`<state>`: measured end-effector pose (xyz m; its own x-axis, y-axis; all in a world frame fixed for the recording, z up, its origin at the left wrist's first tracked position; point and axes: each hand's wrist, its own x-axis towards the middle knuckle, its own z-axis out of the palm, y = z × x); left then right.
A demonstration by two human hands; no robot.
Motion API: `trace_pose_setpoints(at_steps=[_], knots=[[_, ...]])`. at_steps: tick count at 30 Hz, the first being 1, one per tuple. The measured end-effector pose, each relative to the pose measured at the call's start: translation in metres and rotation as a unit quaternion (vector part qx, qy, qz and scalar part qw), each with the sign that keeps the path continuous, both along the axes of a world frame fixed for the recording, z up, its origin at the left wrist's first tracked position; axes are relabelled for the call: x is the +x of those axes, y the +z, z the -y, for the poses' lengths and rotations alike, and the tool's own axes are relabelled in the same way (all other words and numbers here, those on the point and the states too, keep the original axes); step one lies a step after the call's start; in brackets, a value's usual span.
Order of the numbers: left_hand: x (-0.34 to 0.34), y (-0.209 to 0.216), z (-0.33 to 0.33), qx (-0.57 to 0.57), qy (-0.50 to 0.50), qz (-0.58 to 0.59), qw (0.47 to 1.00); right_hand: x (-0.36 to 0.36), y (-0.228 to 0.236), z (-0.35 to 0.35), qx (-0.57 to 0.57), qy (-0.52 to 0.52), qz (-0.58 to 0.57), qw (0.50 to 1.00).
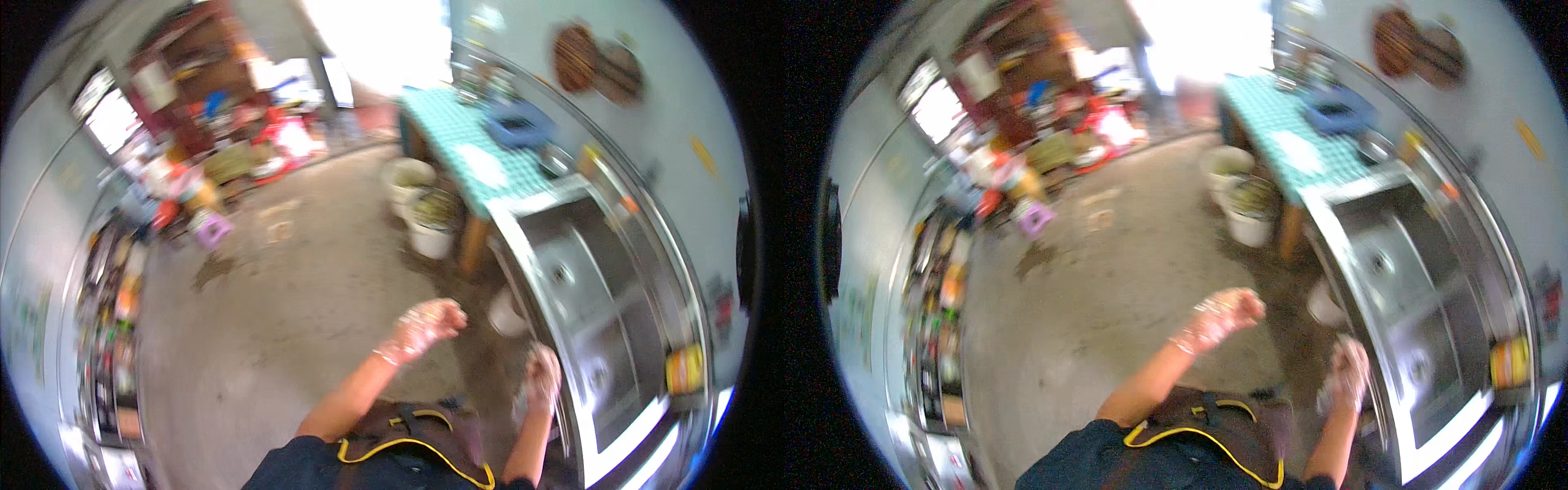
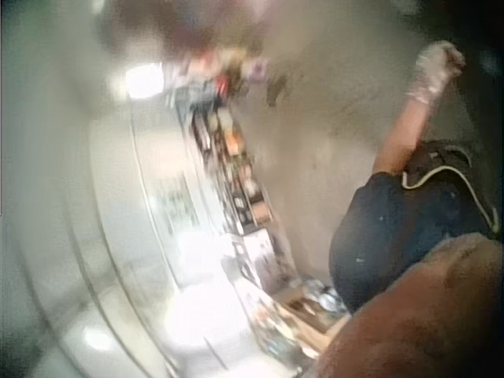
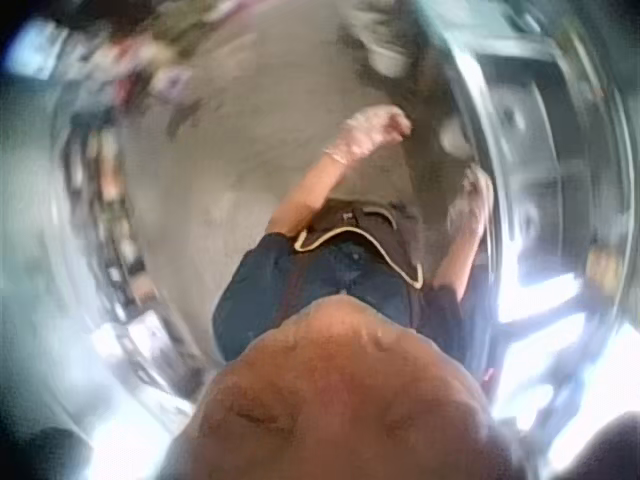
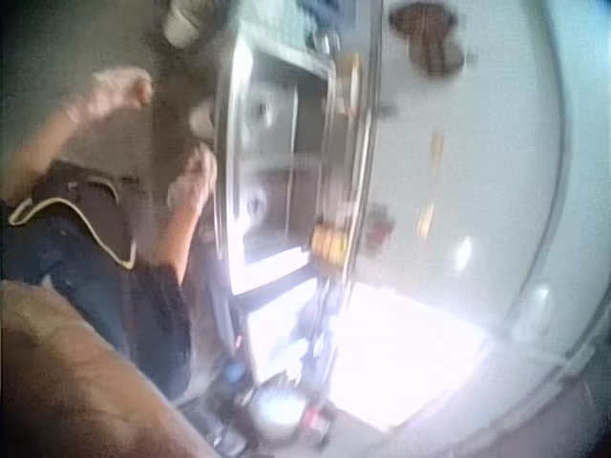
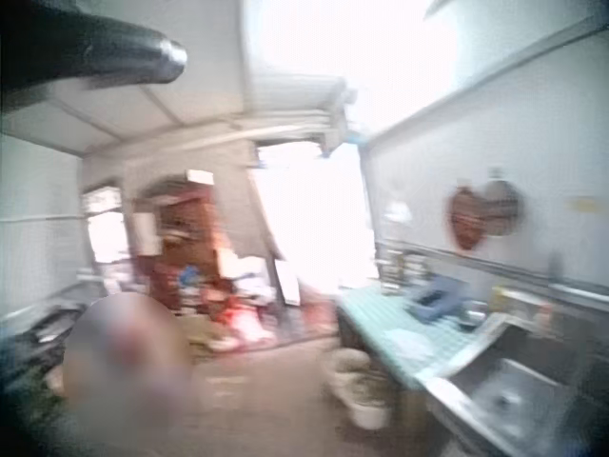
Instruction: The person mixes shredded cabbage in a large metal bowl using gloved hands, adding seasoning from small containers. They then walk to the sink and wash their hands.
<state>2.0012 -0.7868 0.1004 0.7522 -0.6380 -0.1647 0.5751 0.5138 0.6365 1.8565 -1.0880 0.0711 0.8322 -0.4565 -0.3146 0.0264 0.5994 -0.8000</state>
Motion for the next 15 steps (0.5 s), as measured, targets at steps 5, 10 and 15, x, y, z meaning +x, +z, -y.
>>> trace_pose_setpoints(at_steps=[5,10,15], knots=[[0.016,0.016,0.079,0.029,-0.002,-0.034,0.999,0.019,0.045,0.063,-0.087,-0.022,-0.027,0.996],[0.045,0.013,0.188,0.055,-0.073,-0.027,0.996,0.022,0.05,0.146,-0.11,-0.075,-0.019,0.991],[0.105,-0.011,0.276,-0.056,-0.159,-0.07,0.983,0.055,0.062,0.201,-0.165,-0.1,-0.044,0.98]])
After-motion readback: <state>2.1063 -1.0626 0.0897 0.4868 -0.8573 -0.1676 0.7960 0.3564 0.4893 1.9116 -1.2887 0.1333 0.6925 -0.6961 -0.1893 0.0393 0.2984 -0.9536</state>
